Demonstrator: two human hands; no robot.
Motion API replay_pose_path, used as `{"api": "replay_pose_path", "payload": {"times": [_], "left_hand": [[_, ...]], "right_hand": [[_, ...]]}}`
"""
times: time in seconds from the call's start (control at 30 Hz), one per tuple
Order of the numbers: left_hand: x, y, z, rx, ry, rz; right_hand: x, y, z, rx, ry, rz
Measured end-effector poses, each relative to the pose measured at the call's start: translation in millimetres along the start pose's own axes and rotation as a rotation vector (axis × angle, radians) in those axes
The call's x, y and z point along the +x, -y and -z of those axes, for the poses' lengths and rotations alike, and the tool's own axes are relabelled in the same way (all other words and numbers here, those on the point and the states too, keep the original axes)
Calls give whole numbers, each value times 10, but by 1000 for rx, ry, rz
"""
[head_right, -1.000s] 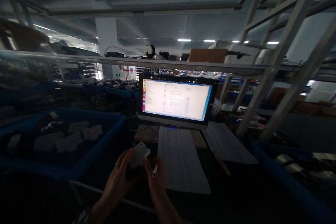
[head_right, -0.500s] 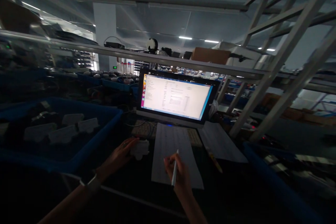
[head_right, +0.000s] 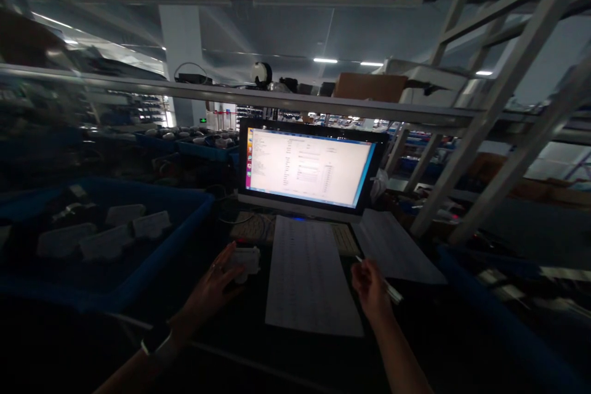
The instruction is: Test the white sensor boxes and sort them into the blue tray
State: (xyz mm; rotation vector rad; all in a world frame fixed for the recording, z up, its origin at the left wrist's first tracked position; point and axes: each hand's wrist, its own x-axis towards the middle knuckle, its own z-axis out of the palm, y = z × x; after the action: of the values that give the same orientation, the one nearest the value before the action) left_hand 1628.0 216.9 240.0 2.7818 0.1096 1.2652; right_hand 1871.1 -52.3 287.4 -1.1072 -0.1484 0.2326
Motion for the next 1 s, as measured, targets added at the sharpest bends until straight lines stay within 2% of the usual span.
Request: {"api": "replay_pose_path", "payload": {"times": [0.07,0.13,0.23,0.33,0.57,0.73,1.0], "left_hand": [[-3,12,-26,1,-6,15],[2,14,-24,-5,-6,17],[20,1,1,-19,-18,21],[36,-14,16,-21,-21,33],[51,-2,-5,-9,-61,-11],[60,24,-14,-6,-81,-27],[61,33,-36,-24,-105,-44]], "right_hand": [[35,38,99,145,113,-135],[34,70,191,283,168,-187],[7,98,291,448,171,-168],[-9,96,356,524,141,-132],[42,11,416,470,60,-38],[113,-50,413,373,-47,-63],[186,-117,429,364,-86,-64]]}}
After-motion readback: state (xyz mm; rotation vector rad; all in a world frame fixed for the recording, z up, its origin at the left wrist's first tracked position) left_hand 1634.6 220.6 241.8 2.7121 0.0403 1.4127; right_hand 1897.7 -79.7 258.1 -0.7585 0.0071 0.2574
